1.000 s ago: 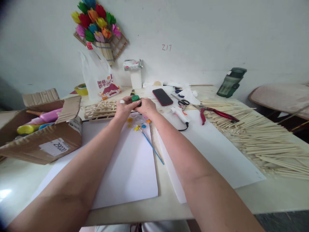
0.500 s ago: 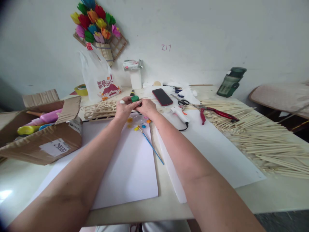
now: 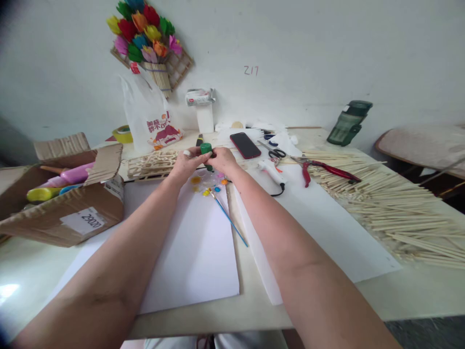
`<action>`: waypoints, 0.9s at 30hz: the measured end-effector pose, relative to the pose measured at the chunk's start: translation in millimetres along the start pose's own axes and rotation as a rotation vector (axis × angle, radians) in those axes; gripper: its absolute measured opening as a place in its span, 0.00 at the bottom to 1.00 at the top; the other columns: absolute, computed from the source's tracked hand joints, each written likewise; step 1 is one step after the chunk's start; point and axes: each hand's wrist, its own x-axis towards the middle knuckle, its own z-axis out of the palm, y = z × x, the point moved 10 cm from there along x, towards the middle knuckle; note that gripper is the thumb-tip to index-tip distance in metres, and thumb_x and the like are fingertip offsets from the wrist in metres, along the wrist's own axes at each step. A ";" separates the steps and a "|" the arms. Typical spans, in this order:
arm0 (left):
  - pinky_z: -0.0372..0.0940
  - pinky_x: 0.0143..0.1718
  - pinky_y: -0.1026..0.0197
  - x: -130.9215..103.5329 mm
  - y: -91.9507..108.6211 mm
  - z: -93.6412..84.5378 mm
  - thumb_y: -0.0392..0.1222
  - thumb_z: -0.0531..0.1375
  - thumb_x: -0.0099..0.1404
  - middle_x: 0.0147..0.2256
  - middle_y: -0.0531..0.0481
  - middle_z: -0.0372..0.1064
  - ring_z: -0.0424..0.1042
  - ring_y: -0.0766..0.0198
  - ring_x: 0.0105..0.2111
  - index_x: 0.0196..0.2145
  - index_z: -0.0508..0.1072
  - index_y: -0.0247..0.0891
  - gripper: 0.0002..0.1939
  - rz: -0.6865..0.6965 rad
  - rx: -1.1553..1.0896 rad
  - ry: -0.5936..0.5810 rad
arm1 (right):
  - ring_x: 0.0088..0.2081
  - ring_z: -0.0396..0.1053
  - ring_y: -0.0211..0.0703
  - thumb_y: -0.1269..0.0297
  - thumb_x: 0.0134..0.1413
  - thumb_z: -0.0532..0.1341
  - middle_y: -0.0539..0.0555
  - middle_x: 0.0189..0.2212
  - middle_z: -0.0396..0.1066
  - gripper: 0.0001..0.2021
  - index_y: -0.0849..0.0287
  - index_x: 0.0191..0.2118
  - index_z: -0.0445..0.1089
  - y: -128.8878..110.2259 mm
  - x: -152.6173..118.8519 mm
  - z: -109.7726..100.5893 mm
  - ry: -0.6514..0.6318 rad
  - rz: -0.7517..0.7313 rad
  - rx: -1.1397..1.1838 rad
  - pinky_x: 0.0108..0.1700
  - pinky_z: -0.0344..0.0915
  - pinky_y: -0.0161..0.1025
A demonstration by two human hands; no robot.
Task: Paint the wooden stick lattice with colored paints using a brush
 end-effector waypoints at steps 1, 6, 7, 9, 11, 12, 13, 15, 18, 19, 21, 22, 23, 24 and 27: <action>0.67 0.34 0.63 -0.7 -0.9 2.3 0.53 0.70 0.46 0.30 0.49 0.75 0.72 0.61 0.32 0.34 0.78 0.34 0.22 -0.010 0.001 -0.040 | 0.36 0.73 0.43 0.60 0.47 0.65 0.55 0.30 0.77 0.12 0.64 0.34 0.77 0.1 0.3 0.5 -0.008 -0.003 -0.010 0.33 0.62 0.33; 0.66 0.34 0.61 -1.3 -4.4 5.9 0.54 0.70 0.44 0.27 0.49 0.74 0.71 0.63 0.29 0.32 0.78 0.33 0.23 -0.028 -0.042 -0.087 | 0.36 0.73 0.43 0.59 0.48 0.65 0.56 0.33 0.77 0.13 0.63 0.37 0.77 -2.3 -0.6 3.0 -0.046 -0.017 -0.111 0.33 0.61 0.33; 0.66 0.33 0.61 -0.9 -5.3 6.0 0.54 0.71 0.43 0.27 0.49 0.74 0.70 0.63 0.28 0.32 0.78 0.33 0.23 -0.030 -0.057 -0.081 | 0.36 0.73 0.43 0.59 0.48 0.65 0.56 0.34 0.77 0.14 0.63 0.38 0.77 -2.5 -1.1 3.2 -0.050 -0.016 -0.126 0.34 0.61 0.33; 0.66 0.33 0.61 -0.3 -6.6 6.4 0.53 0.71 0.43 0.26 0.49 0.73 0.70 0.64 0.28 0.31 0.78 0.32 0.23 -0.025 -0.076 -0.070 | 0.36 0.72 0.43 0.59 0.49 0.65 0.56 0.35 0.77 0.14 0.62 0.39 0.76 -3.1 -1.9 3.5 -0.053 -0.018 -0.139 0.34 0.61 0.33; 0.66 0.33 0.62 0.0 -7.0 6.0 0.53 0.71 0.43 0.26 0.49 0.73 0.70 0.64 0.28 0.31 0.78 0.32 0.22 -0.013 -0.081 -0.050 | 0.37 0.72 0.43 0.60 0.50 0.64 0.57 0.35 0.78 0.13 0.62 0.39 0.76 -3.6 -2.5 3.3 -0.050 -0.027 -0.136 0.35 0.61 0.33; 0.66 0.33 0.62 -0.1 -6.8 5.9 0.52 0.71 0.43 0.26 0.49 0.73 0.70 0.64 0.28 0.31 0.78 0.32 0.22 -0.007 -0.086 -0.043 | 0.37 0.72 0.43 0.60 0.50 0.64 0.56 0.35 0.78 0.13 0.62 0.39 0.76 -3.9 -2.7 3.0 -0.046 -0.033 -0.131 0.35 0.61 0.33; 0.66 0.32 0.62 -0.2 -6.5 6.5 0.52 0.71 0.43 0.26 0.49 0.73 0.70 0.64 0.28 0.31 0.78 0.32 0.22 -0.002 -0.091 -0.041 | 0.37 0.72 0.43 0.60 0.51 0.63 0.56 0.35 0.78 0.12 0.62 0.39 0.76 -4.0 -2.9 2.6 -0.041 -0.038 -0.127 0.35 0.61 0.33; 0.66 0.32 0.62 -0.6 -4.6 7.9 0.52 0.71 0.43 0.26 0.49 0.73 0.70 0.64 0.28 0.30 0.78 0.32 0.22 0.008 -0.109 -0.040 | 0.37 0.72 0.43 0.61 0.51 0.63 0.57 0.34 0.78 0.12 0.63 0.38 0.77 -4.1 -3.0 1.5 -0.030 -0.046 -0.120 0.36 0.61 0.34; 0.66 0.32 0.63 -1.2 -0.6 8.3 0.52 0.72 0.42 0.25 0.49 0.73 0.70 0.65 0.27 0.29 0.78 0.32 0.21 0.026 -0.109 -0.026 | 0.38 0.73 0.44 0.62 0.51 0.63 0.58 0.34 0.78 0.12 0.64 0.38 0.77 -5.0 -3.1 0.0 -0.013 -0.054 -0.113 0.37 0.62 0.34; 0.66 0.32 0.63 -1.3 0.3 7.8 0.52 0.72 0.42 0.25 0.49 0.73 0.70 0.65 0.27 0.28 0.78 0.32 0.21 0.030 -0.101 -0.017 | 0.38 0.73 0.45 0.62 0.51 0.63 0.58 0.34 0.78 0.12 0.65 0.38 0.77 -5.5 -3.2 -0.3 -0.007 -0.057 -0.110 0.37 0.62 0.35; 0.66 0.32 0.63 -1.3 0.5 6.9 0.53 0.72 0.42 0.25 0.49 0.73 0.69 0.64 0.27 0.28 0.78 0.32 0.22 0.027 -0.091 -0.004 | 0.37 0.73 0.45 0.63 0.51 0.62 0.59 0.34 0.78 0.12 0.65 0.38 0.77 -7.0 -3.6 -1.1 0.007 -0.063 -0.105 0.37 0.62 0.35; 0.66 0.32 0.63 -1.3 0.3 6.6 0.53 0.72 0.42 0.25 0.49 0.73 0.69 0.64 0.28 0.28 0.78 0.32 0.22 0.025 -0.088 0.000 | 0.37 0.73 0.45 0.64 0.51 0.62 0.59 0.34 0.78 0.12 0.65 0.38 0.77 -7.8 -3.8 -1.4 0.014 -0.067 -0.104 0.38 0.63 0.35; 0.66 0.31 0.63 -1.3 0.1 6.4 0.53 0.71 0.42 0.26 0.49 0.73 0.69 0.64 0.28 0.29 0.79 0.32 0.22 0.025 -0.085 0.001 | 0.37 0.73 0.45 0.64 0.52 0.62 0.59 0.34 0.78 0.12 0.66 0.38 0.77 -8.6 -4.0 -1.8 0.022 -0.070 -0.104 0.38 0.63 0.35; 0.65 0.32 0.63 -1.3 0.1 6.6 0.53 0.71 0.43 0.26 0.49 0.73 0.69 0.64 0.28 0.29 0.79 0.32 0.22 0.026 -0.082 -0.001 | 0.37 0.73 0.45 0.64 0.52 0.62 0.59 0.34 0.78 0.12 0.66 0.38 0.77 -9.0 -4.2 -2.0 0.028 -0.071 -0.105 0.38 0.62 0.35; 0.65 0.32 0.63 -2.2 2.2 8.5 0.53 0.71 0.44 0.26 0.49 0.73 0.69 0.65 0.28 0.29 0.79 0.32 0.21 0.038 -0.076 -0.016 | 0.37 0.73 0.45 0.63 0.52 0.62 0.60 0.35 0.78 0.12 0.66 0.38 0.77 -8.9 -4.4 -2.4 0.037 -0.067 -0.107 0.37 0.62 0.36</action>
